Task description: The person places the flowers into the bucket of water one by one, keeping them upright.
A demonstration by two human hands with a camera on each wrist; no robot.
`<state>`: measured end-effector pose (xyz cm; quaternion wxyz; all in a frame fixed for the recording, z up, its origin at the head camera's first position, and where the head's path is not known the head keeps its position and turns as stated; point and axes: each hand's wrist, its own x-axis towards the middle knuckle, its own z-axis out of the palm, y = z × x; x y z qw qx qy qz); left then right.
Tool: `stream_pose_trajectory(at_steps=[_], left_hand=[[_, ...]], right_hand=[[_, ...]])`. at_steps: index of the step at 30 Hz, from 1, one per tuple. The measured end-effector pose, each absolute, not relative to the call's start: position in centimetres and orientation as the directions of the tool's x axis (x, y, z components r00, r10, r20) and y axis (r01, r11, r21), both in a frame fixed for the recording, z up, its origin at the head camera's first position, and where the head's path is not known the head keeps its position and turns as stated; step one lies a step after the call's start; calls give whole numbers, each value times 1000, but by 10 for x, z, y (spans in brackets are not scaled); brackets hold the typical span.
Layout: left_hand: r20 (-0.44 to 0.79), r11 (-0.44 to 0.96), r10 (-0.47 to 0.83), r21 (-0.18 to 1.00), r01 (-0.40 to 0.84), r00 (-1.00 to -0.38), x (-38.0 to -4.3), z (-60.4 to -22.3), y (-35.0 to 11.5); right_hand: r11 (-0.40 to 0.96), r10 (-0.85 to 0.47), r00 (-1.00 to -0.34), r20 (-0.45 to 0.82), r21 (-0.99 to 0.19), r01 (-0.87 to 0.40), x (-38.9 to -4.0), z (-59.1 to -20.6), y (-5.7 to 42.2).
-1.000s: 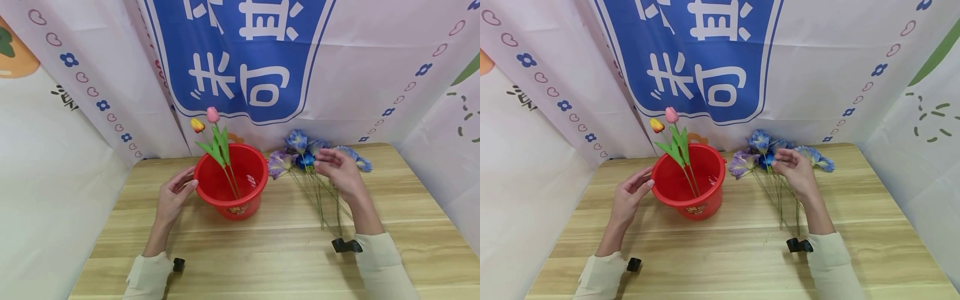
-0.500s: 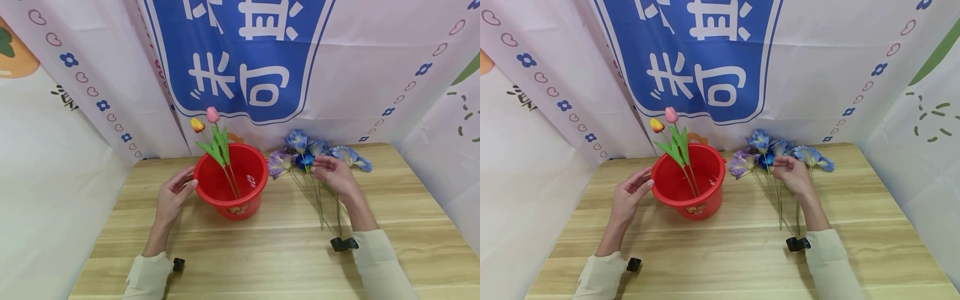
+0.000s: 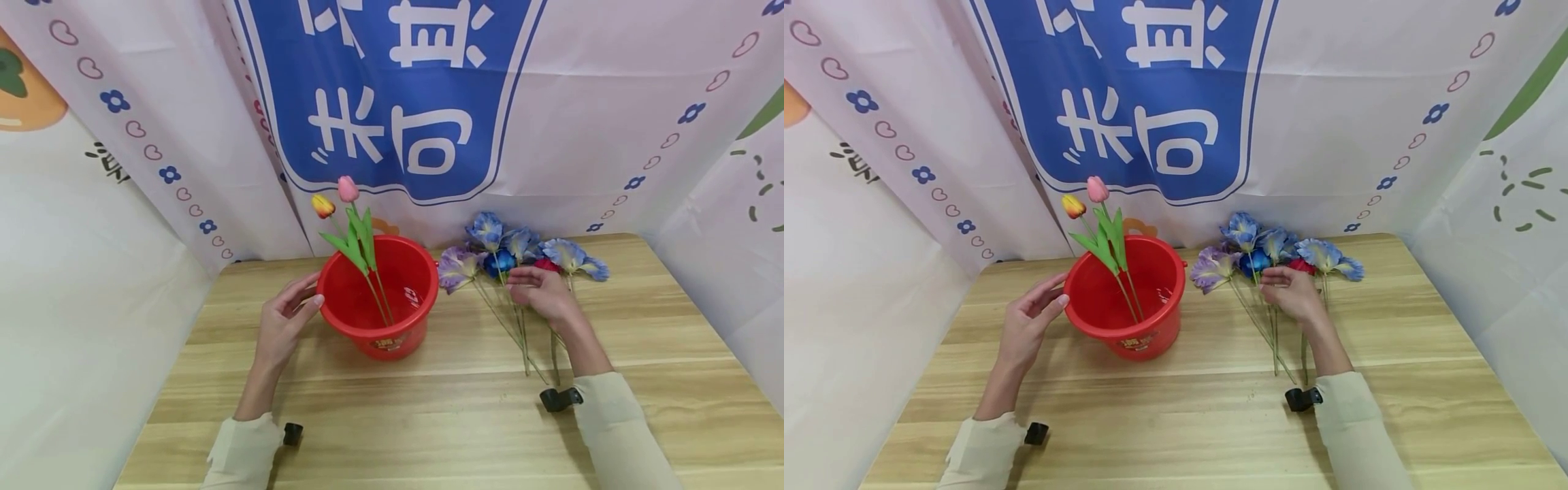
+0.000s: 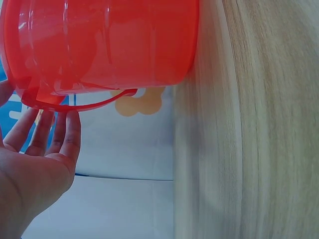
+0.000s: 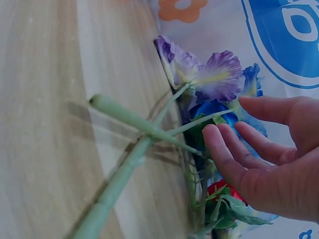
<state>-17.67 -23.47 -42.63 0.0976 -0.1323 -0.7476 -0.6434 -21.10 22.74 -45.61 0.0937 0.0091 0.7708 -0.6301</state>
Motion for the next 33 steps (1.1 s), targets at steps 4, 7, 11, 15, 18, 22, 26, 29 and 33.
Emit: stream_pose_trajectory(at_steps=[4,7,11,15,18,22,26,29,33], left_hand=[[315,136,69,937,321,-947,-176,-427,-235],[313,139,62,938,319,-948,-175,-427,-235],[308,133,47,941,312,-950,-175,-427,-234],[307,125,37,943,309,-951,-175,-427,-233],[308,123,35,943,310,-951,-175,-427,-233],[313,111,35,942,315,-949,-175,-428,-233],[317,107,36,942,319,-948,-176,-429,-233],[317,104,36,942,319,-948,-176,-428,-233],[319,99,36,942,321,-947,-177,-427,-232]], right_hand=[[203,-125,-974,-188,-966,160,-213,-460,227],[206,-130,-967,-218,-960,189,-214,-461,227],[219,-127,-960,-251,-951,219,-213,-461,227],[233,-126,-959,-254,-947,220,-211,-460,227],[239,-121,-963,-239,-949,206,-211,-459,227],[229,-91,-978,-187,-960,162,-211,-455,226],[214,-65,-990,-125,-971,109,-208,-445,224],[186,-61,-994,-90,-980,77,-204,-435,222],[156,-57,-997,-51,-987,42,-199,-424,218]])
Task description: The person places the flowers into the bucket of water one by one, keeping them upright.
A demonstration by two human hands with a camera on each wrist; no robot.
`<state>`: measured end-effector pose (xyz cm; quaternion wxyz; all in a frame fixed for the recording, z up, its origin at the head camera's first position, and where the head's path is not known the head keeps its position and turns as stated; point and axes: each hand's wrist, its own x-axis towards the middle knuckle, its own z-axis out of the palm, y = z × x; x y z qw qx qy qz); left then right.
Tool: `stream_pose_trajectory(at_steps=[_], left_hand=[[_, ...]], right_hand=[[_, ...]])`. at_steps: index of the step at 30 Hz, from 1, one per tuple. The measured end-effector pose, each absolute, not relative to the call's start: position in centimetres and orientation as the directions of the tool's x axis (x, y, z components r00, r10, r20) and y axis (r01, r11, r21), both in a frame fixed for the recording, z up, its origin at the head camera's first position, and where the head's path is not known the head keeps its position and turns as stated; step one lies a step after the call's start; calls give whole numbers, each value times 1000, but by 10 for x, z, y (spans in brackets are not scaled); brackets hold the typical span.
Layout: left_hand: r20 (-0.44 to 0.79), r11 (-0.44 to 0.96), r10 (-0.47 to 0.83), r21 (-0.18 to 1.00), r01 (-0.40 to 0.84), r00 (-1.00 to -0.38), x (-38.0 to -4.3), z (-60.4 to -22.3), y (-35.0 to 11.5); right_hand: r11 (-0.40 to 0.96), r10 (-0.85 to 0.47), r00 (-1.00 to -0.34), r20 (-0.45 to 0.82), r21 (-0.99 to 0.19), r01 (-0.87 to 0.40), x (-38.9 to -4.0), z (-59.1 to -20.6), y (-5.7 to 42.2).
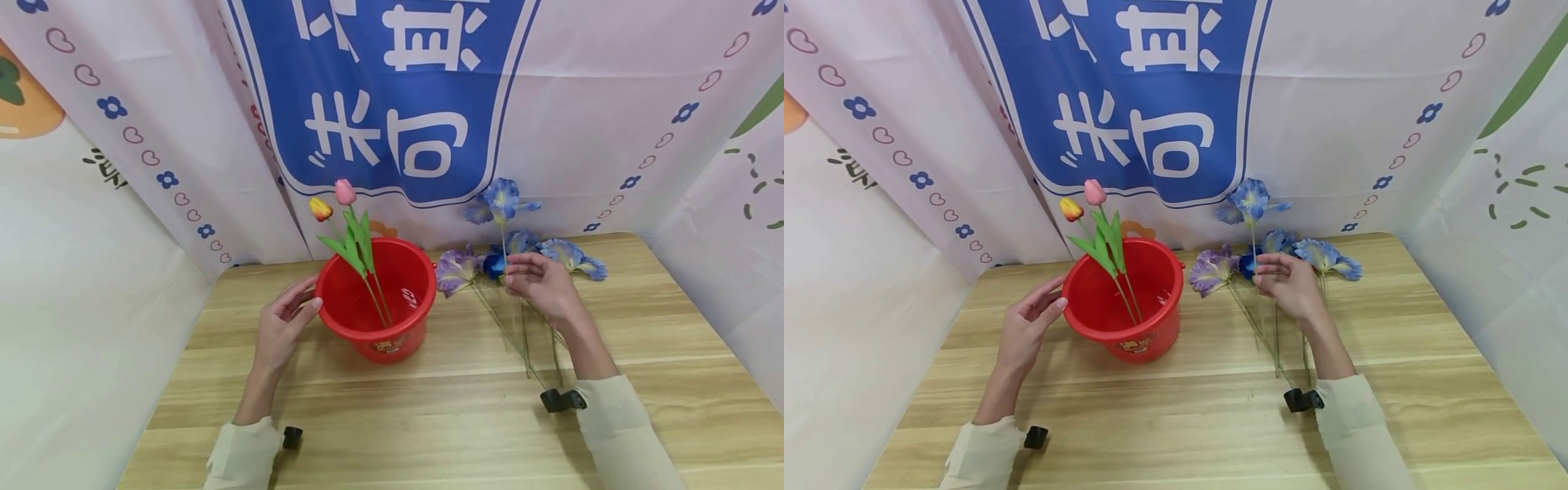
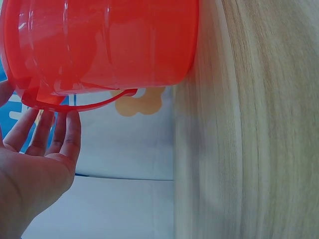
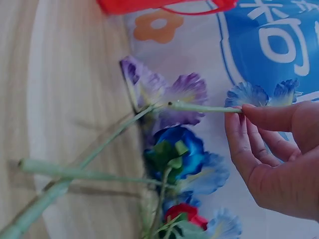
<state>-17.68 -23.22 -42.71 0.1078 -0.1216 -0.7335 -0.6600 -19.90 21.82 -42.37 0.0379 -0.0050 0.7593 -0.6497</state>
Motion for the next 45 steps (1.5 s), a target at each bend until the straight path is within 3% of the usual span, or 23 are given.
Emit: stream_pose_trajectory(at_steps=[19,38,45], left_hand=[[333,100,57,936,337,-941,-177,-427,-232],[329,103,55,937,333,-943,-176,-428,-232],[331,73,53,940,334,-942,-176,-428,-231]], right_hand=[[85,-30,-997,73,-994,-75,-176,-386,188],[55,-105,-971,214,-974,-221,-192,-353,133],[-24,-99,-966,239,-971,-238,-205,-339,113]])
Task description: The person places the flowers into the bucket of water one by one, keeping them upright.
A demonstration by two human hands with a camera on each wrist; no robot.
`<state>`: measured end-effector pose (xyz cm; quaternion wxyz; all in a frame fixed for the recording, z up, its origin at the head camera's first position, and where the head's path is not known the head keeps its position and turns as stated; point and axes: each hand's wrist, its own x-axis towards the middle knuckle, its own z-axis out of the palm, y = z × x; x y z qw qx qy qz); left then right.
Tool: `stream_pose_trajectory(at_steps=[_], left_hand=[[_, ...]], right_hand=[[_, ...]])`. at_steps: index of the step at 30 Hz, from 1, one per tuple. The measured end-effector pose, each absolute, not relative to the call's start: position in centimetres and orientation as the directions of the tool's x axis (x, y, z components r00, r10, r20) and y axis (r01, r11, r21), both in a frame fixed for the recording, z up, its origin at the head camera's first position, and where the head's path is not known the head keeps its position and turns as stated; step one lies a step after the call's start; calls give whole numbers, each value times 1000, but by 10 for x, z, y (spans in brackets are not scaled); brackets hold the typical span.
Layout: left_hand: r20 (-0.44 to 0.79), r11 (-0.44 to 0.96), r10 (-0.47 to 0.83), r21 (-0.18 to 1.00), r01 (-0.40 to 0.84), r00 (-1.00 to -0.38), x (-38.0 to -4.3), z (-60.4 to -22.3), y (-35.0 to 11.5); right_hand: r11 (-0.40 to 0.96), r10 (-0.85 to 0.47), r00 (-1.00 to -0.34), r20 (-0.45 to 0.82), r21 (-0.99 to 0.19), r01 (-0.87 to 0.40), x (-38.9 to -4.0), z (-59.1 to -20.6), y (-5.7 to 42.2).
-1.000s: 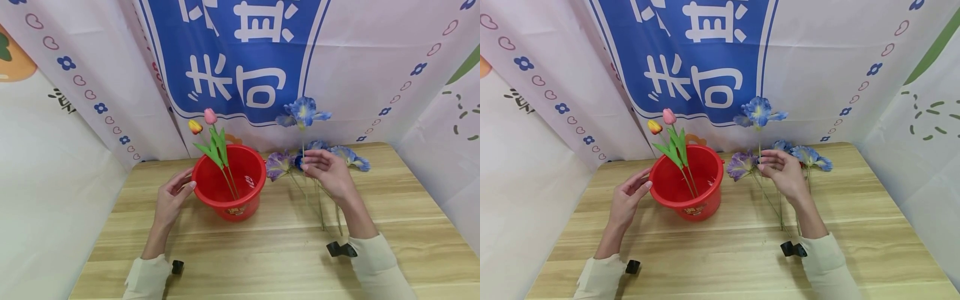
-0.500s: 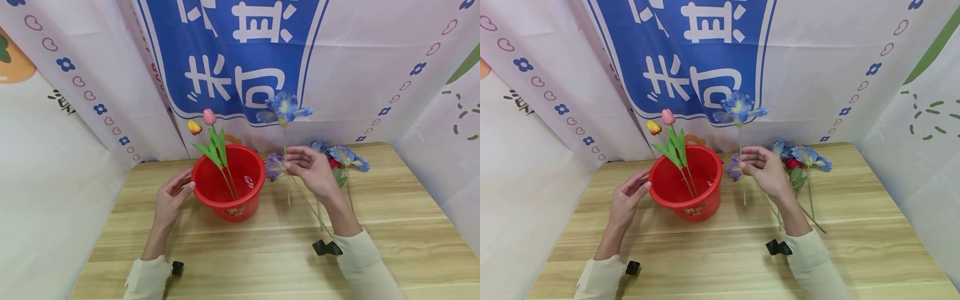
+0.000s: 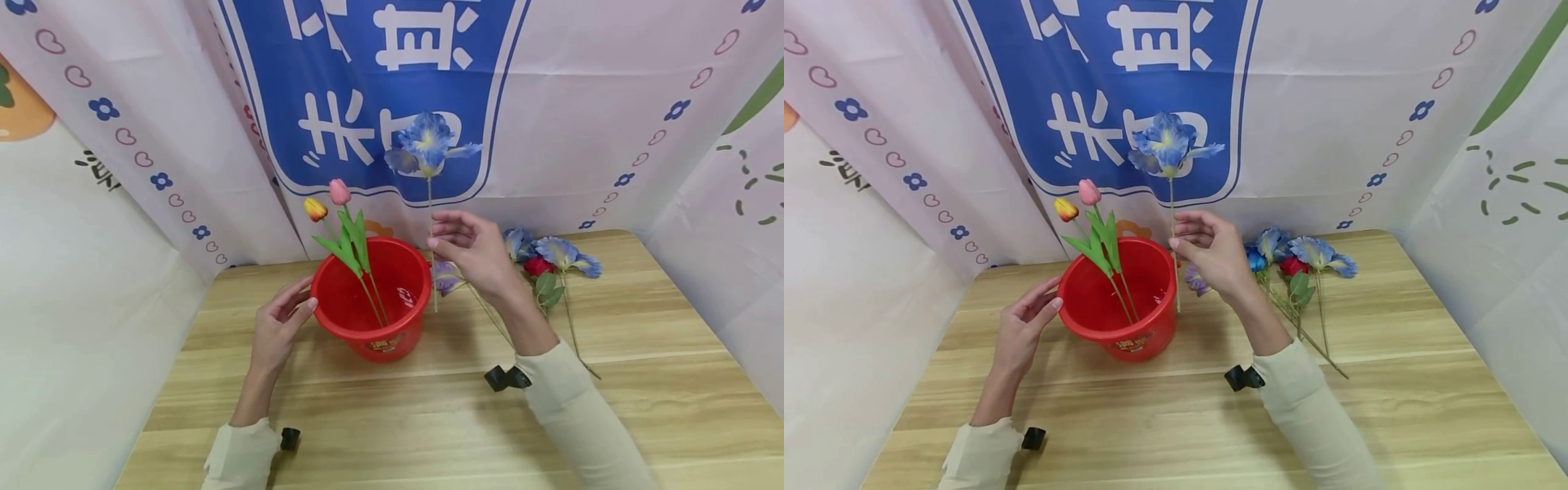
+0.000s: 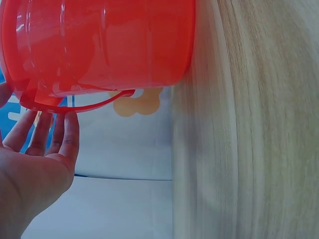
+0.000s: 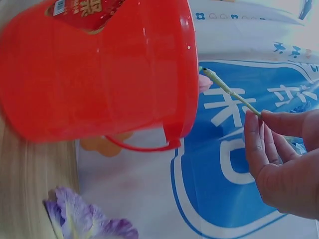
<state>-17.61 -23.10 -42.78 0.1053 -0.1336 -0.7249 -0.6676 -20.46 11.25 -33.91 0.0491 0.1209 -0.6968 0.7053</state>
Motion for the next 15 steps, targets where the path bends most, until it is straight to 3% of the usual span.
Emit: stream_pose_trajectory(at_steps=[6,15], left_hand=[[331,49,40,942,333,-943,-176,-428,-230],[338,52,55,939,340,-940,-176,-428,-230]], right_hand=[[-81,-108,-962,251,-967,-243,-211,-333,99],[-36,-117,-961,252,-968,-250,-222,-329,80]])
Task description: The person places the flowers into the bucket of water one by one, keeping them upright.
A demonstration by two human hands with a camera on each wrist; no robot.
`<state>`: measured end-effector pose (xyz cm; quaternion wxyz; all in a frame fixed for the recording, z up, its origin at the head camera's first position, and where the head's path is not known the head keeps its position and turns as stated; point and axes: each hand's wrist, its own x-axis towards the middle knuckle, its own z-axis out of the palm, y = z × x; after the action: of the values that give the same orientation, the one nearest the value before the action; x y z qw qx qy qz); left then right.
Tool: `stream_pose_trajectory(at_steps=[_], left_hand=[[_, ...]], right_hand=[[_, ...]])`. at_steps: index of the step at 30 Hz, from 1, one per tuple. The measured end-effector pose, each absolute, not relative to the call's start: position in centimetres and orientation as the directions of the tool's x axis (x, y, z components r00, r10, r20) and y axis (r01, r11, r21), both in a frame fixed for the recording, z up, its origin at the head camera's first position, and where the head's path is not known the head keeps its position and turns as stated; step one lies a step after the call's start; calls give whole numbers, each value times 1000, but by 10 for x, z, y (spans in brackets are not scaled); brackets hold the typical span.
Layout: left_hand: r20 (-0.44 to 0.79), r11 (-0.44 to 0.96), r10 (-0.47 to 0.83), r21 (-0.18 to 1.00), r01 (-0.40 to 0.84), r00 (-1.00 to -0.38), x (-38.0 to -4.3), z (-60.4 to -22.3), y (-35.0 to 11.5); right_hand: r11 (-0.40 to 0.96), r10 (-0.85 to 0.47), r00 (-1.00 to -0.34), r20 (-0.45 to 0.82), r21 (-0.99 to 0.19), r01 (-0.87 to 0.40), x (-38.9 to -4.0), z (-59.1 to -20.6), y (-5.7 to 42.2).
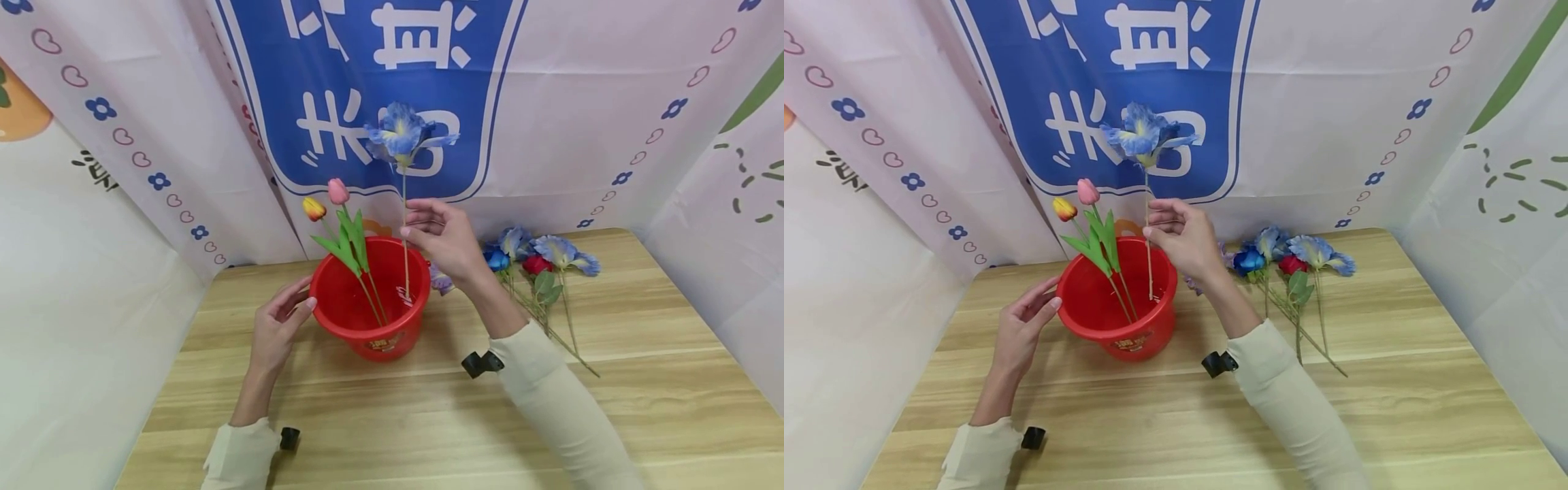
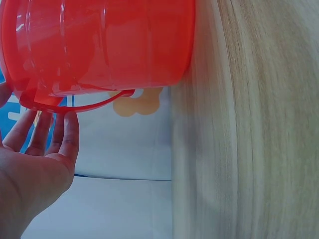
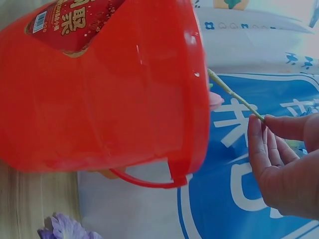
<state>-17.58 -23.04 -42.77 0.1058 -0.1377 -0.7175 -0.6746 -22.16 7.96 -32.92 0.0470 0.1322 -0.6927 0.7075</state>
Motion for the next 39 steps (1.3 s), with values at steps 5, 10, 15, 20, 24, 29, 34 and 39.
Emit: stream_pose_trajectory(at_steps=[5,10,15,20,24,29,34,39], left_hand=[[329,55,39,942,331,-944,-176,-428,-230],[329,58,43,942,332,-943,-176,-428,-231],[332,54,50,941,335,-942,-176,-427,-231],[327,52,40,943,329,-944,-175,-427,-230],[328,57,43,942,331,-944,-176,-427,-230],[329,60,43,942,331,-943,-174,-428,-231],[318,68,42,945,320,-947,-175,-429,-232],[324,74,54,942,327,-944,-176,-428,-232]], right_hand=[[-29,-128,-961,244,-970,-243,-229,-333,68],[6,-127,-973,191,-981,-194,-233,-340,59],[57,-136,-977,163,-983,-172,-233,-347,52],[74,-154,-980,129,-987,-142,-233,-352,45],[124,-157,-981,110,-984,-130,-233,-354,40],[223,-168,-979,117,-963,-154,-233,-355,34],[385,-167,-979,121,-906,-178,-230,-352,37],[429,-159,-979,127,-884,-185,-224,-349,47]])
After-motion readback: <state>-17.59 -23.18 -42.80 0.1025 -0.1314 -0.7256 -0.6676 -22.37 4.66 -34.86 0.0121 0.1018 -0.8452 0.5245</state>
